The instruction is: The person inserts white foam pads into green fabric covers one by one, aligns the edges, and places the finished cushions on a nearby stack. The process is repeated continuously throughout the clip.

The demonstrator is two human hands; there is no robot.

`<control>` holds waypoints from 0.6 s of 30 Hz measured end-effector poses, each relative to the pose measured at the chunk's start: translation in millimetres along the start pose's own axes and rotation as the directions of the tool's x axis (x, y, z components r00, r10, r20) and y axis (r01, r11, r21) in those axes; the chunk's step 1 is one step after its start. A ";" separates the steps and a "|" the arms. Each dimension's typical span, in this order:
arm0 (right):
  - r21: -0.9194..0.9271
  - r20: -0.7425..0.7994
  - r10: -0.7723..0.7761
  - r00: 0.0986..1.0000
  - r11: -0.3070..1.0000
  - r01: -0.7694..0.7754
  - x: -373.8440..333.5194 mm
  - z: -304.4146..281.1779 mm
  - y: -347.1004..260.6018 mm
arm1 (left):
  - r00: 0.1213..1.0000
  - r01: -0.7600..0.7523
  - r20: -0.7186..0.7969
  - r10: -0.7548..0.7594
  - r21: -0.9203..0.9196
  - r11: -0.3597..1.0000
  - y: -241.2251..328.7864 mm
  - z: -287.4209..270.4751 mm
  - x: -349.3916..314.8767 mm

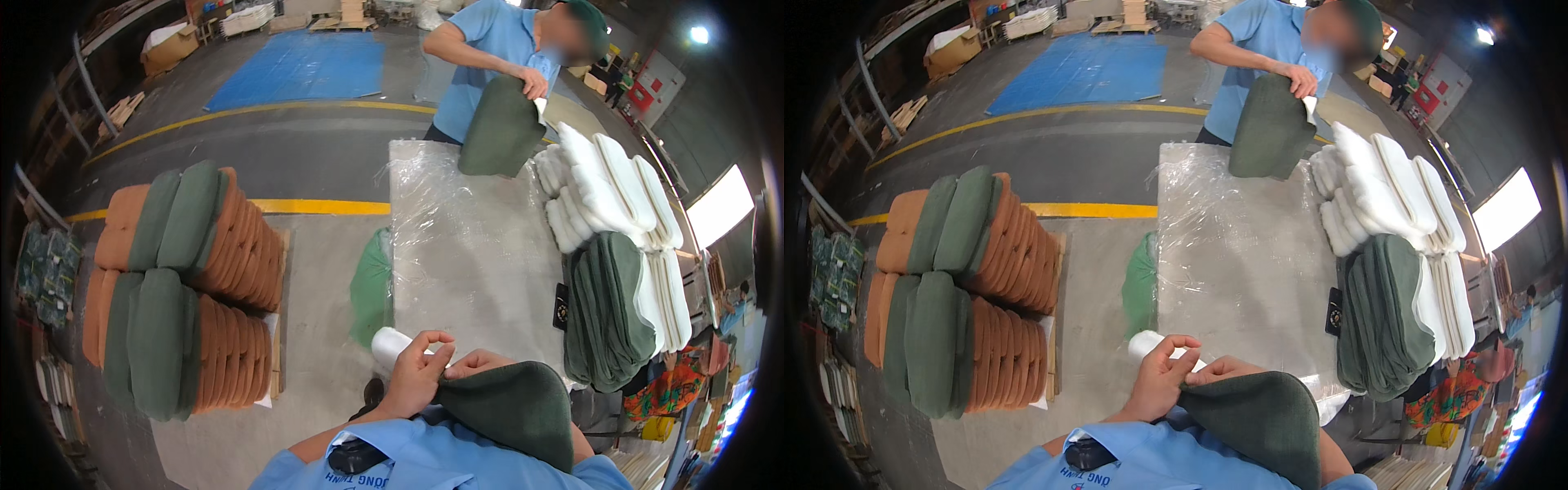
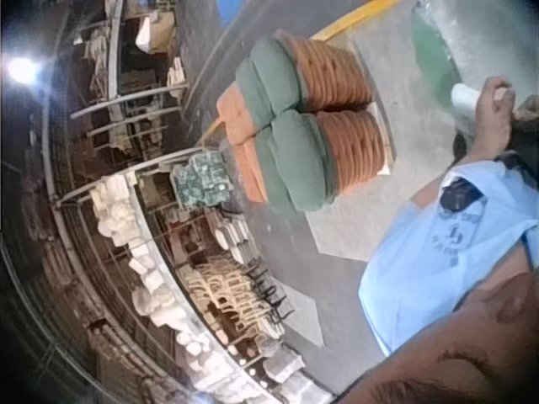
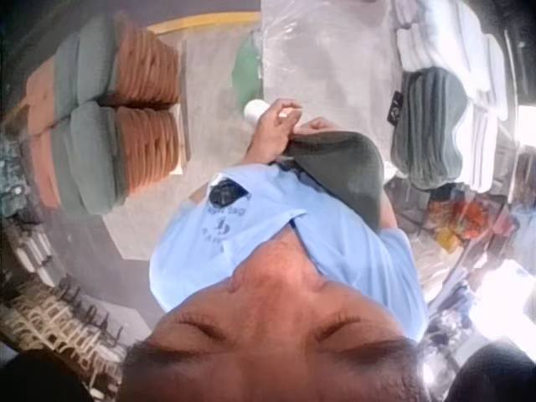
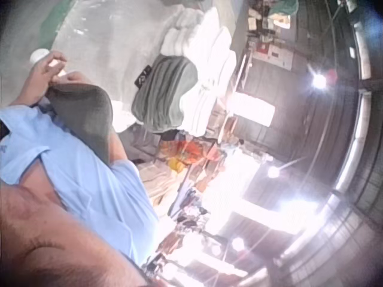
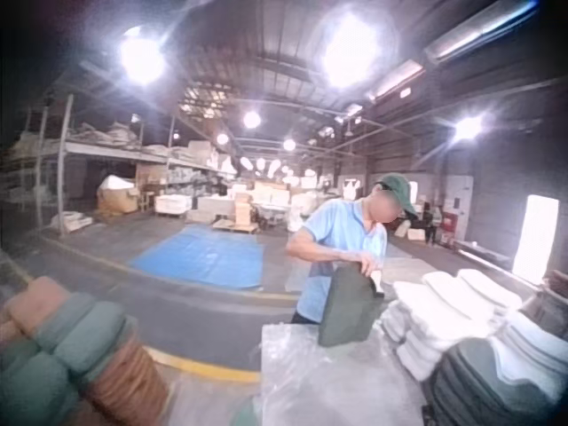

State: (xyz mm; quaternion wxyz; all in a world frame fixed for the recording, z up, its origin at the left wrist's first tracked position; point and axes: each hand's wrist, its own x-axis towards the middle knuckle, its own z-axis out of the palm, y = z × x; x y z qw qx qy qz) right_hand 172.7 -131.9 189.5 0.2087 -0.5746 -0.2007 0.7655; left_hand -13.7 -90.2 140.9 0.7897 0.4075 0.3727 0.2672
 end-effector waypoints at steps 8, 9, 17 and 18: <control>0.121 0.292 -0.059 0.955 0.992 0.024 11.2 -6.7 -31.3 | 0.848 0.412 0.524 -0.077 -0.561 0.718 -48.8 -47.7 0.8; 0.195 0.324 -0.052 0.945 0.981 -0.013 19.5 -12.3 -27.0 | 0.850 0.413 0.521 -0.084 -0.558 0.720 -49.3 -47.1 -3.4; -0.394 0.091 -0.203 0.975 0.892 0.222 68.9 1.9 -50.6 | 0.983 0.172 0.159 -0.087 -0.665 0.727 -57.0 -48.6 -1.7; -0.470 0.087 -0.251 0.964 0.843 0.262 76.7 1.7 -50.9 | 0.992 0.123 0.096 -0.078 -0.670 0.732 -58.3 -49.0 0.1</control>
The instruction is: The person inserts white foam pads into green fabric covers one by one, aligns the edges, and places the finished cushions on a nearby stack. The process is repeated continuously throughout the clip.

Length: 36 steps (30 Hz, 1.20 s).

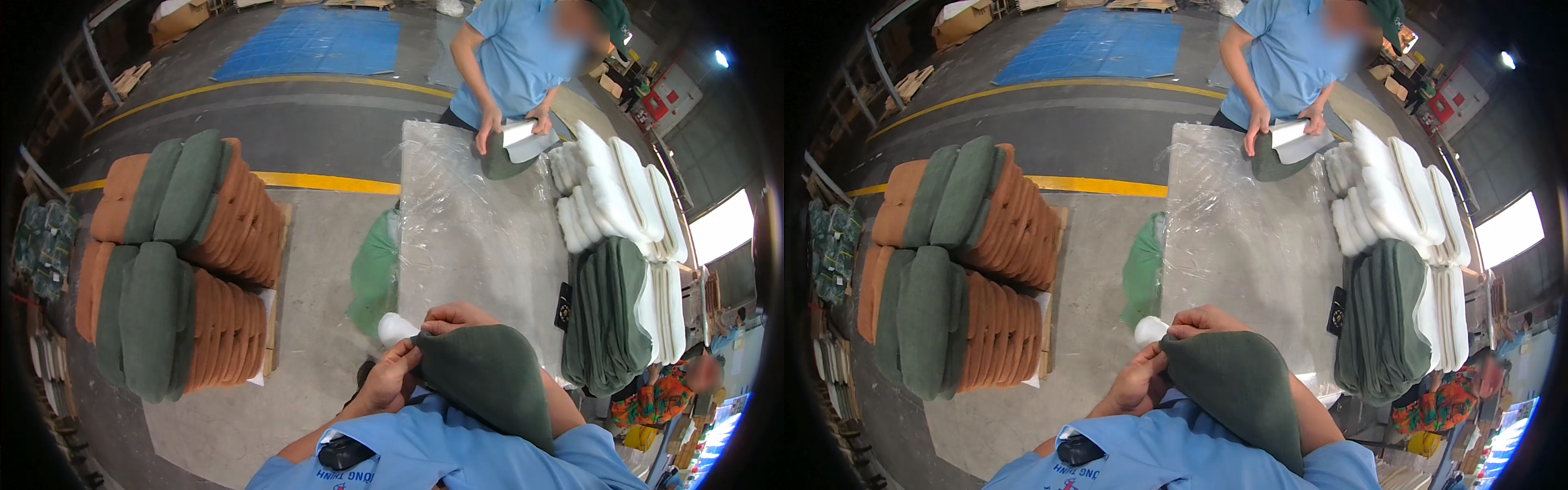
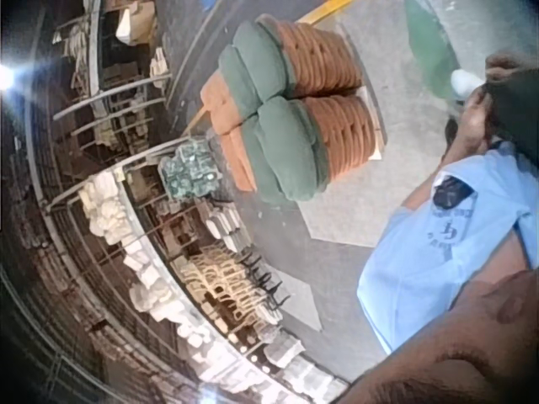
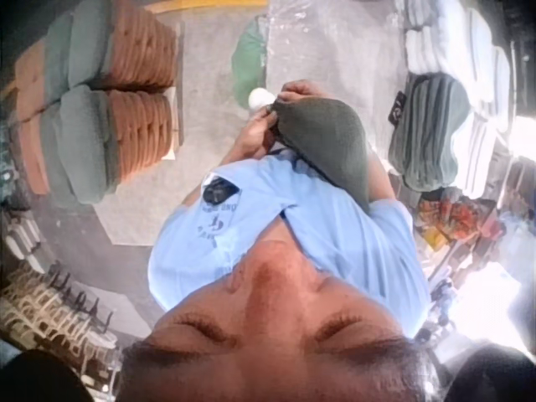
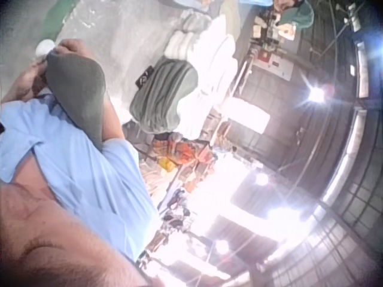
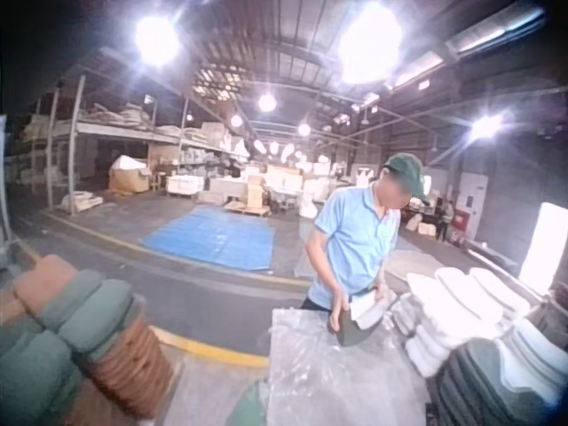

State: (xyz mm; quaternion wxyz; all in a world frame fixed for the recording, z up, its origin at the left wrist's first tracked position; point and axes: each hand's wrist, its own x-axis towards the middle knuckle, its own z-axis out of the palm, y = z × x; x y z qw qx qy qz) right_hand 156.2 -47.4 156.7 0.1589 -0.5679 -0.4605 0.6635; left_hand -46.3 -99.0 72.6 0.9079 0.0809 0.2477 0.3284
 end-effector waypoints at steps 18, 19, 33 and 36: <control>-0.489 0.086 -0.376 0.923 0.791 0.367 129.4 10.3 37.5 | 0.719 -0.298 -0.390 0.576 0.576 0.761 -0.5 -82.9 53.1; -0.536 0.086 -0.388 0.917 0.758 0.371 143.1 6.7 51.7 | 0.723 -0.283 -0.358 0.591 0.627 0.726 -4.7 -92.9 59.9; 0.389 0.233 -0.038 0.972 0.920 -0.057 132.3 -45.9 101.2 | 0.873 -0.172 -0.183 0.453 0.754 0.635 8.2 -132.5 74.5; 0.561 0.239 -0.106 0.965 0.827 -0.048 129.2 -53.3 97.0 | 0.900 -0.143 -0.216 0.379 0.673 0.726 8.6 -108.6 76.3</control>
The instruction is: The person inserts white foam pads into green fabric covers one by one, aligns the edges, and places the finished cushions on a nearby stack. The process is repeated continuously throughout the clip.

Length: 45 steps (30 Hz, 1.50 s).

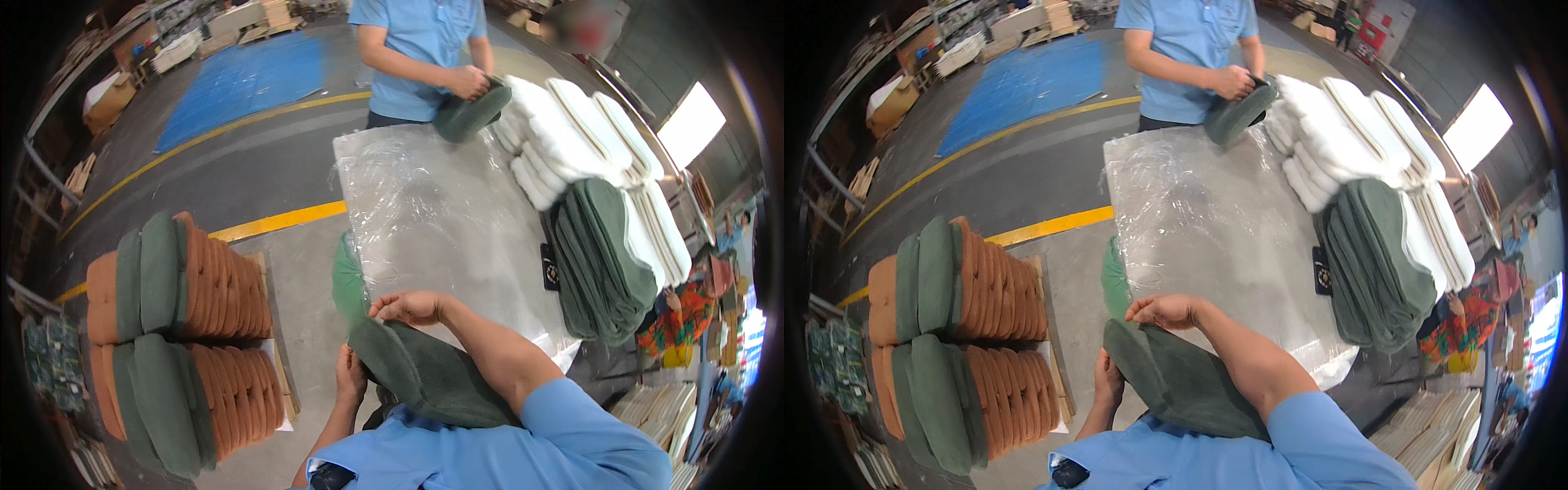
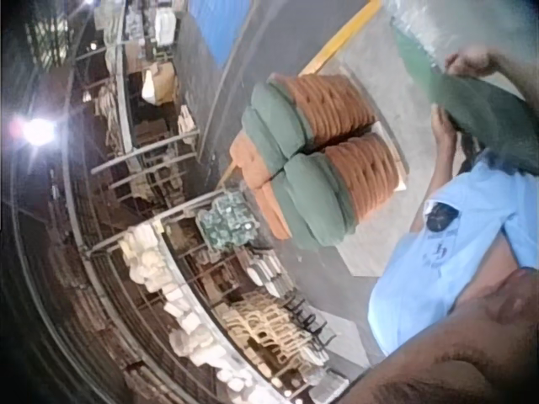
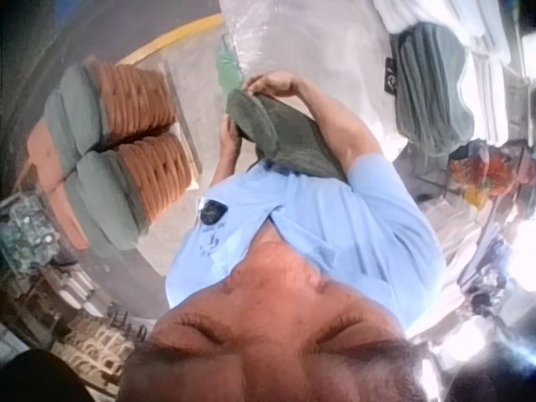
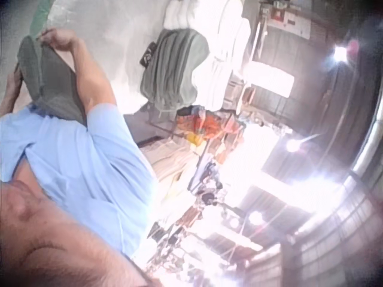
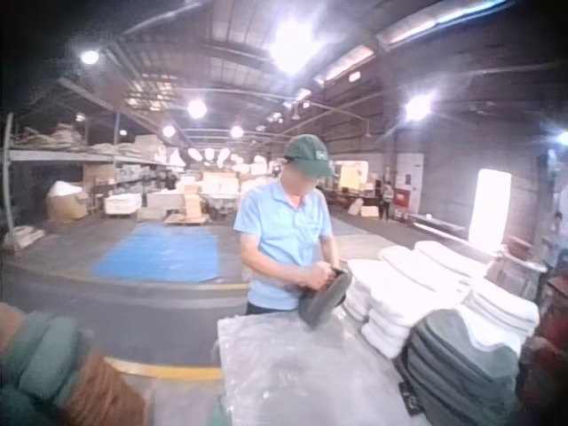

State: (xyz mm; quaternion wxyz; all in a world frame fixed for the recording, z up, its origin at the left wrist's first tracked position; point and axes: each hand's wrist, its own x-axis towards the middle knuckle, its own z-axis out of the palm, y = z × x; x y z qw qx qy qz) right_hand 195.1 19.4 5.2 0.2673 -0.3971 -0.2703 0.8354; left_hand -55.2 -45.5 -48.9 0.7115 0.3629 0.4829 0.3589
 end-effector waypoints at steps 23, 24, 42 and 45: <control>-0.107 0.251 0.024 0.968 0.994 0.004 -29.5 8.3 -46.6 | 0.959 0.136 0.265 -0.100 -0.121 0.983 22.1 -14.6 18.0; -0.109 0.250 0.035 0.968 0.994 -0.008 -32.1 5.8 -48.9 | 0.959 0.143 0.263 -0.104 -0.136 0.980 20.2 -15.4 19.5; -0.921 -0.093 -0.517 0.851 0.369 0.124 -112.6 13.7 13.0 | 0.914 -0.009 0.394 -0.093 0.247 0.969 17.8 -12.7 57.0; -0.832 -0.258 -0.552 0.793 0.544 0.107 -183.3 20.6 36.3 | 0.904 -0.010 0.413 -0.107 0.271 0.962 19.5 -13.6 63.3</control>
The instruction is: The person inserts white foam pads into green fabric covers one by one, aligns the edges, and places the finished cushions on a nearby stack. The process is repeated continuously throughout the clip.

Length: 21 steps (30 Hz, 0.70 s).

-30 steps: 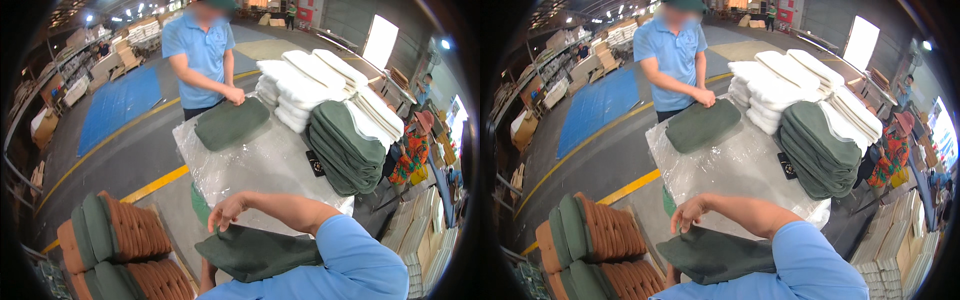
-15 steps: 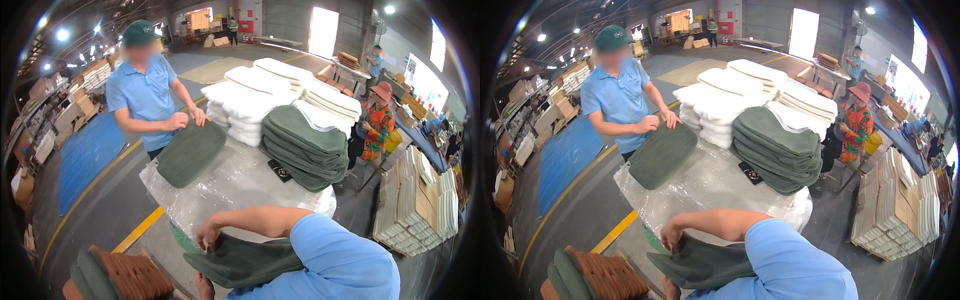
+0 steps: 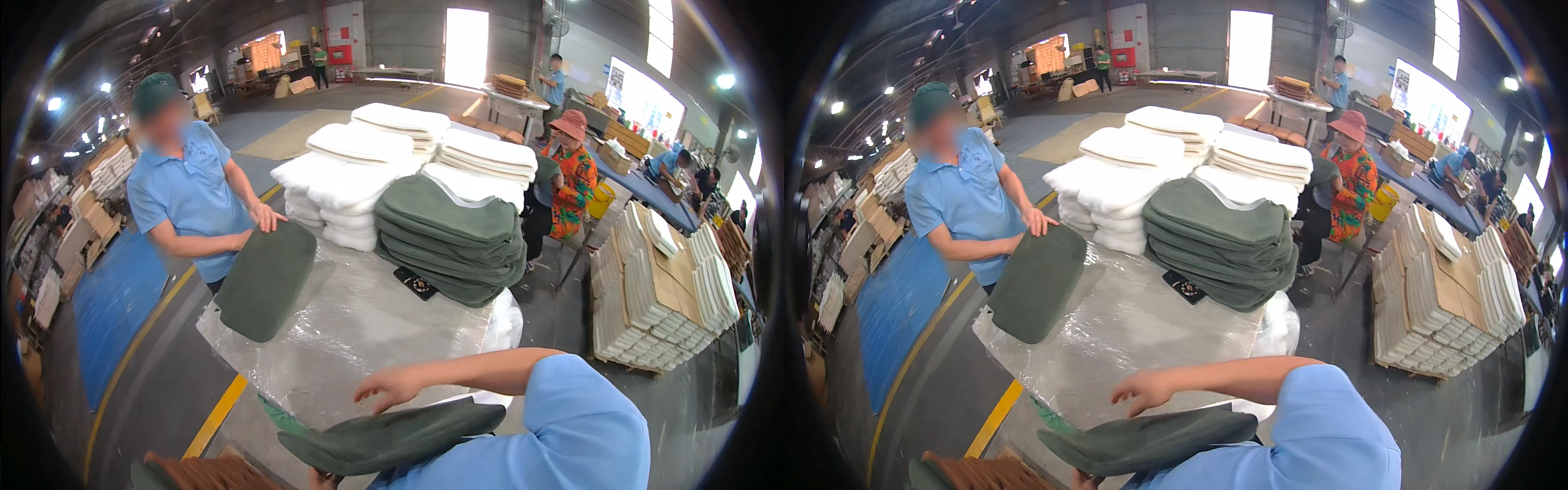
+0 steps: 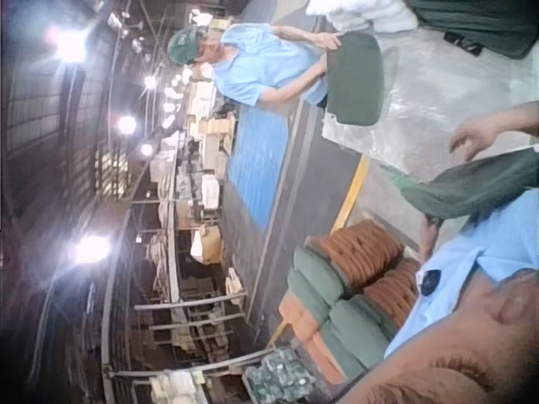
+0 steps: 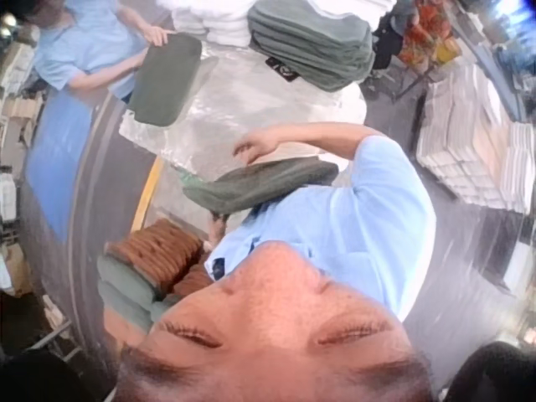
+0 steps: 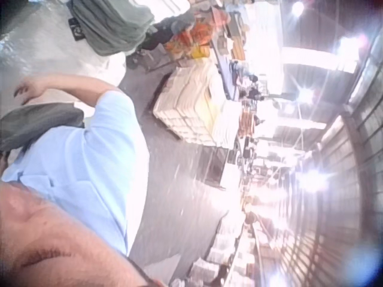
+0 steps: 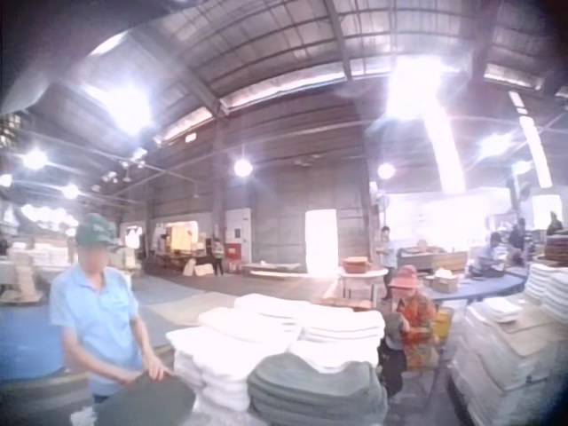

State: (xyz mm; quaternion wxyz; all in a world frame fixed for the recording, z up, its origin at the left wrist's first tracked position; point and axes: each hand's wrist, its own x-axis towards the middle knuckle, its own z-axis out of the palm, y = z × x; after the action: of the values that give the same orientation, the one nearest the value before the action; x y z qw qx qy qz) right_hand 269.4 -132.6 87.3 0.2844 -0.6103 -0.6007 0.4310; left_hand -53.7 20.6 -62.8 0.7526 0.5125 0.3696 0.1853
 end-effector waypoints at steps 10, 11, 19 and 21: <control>0.450 -0.519 0.502 0.692 0.849 -0.278 -229.7 -12.8 -21.5 | 0.993 0.038 0.108 -0.044 0.054 0.998 3.2 18.7 22.5; 0.520 -0.498 0.528 0.688 0.816 -0.251 -236.7 -8.9 -26.2 | 0.992 0.037 0.116 -0.044 0.065 0.997 3.8 20.5 26.2; 0.634 -0.482 0.451 0.751 0.772 -0.057 -246.2 28.4 -17.1 | 0.981 0.037 0.181 -0.061 0.138 0.990 19.5 18.9 20.2; 0.637 -0.502 0.434 0.749 0.770 -0.019 -248.1 40.1 -19.1 | 0.981 0.043 0.178 -0.072 0.160 0.986 23.1 11.8 10.7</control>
State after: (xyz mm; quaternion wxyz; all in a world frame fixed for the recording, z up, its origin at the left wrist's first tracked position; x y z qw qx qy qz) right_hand 248.4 -379.9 130.9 0.5851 -0.6680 -0.2216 0.4029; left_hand -35.5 29.5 -43.3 0.7464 0.5734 0.3266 0.0861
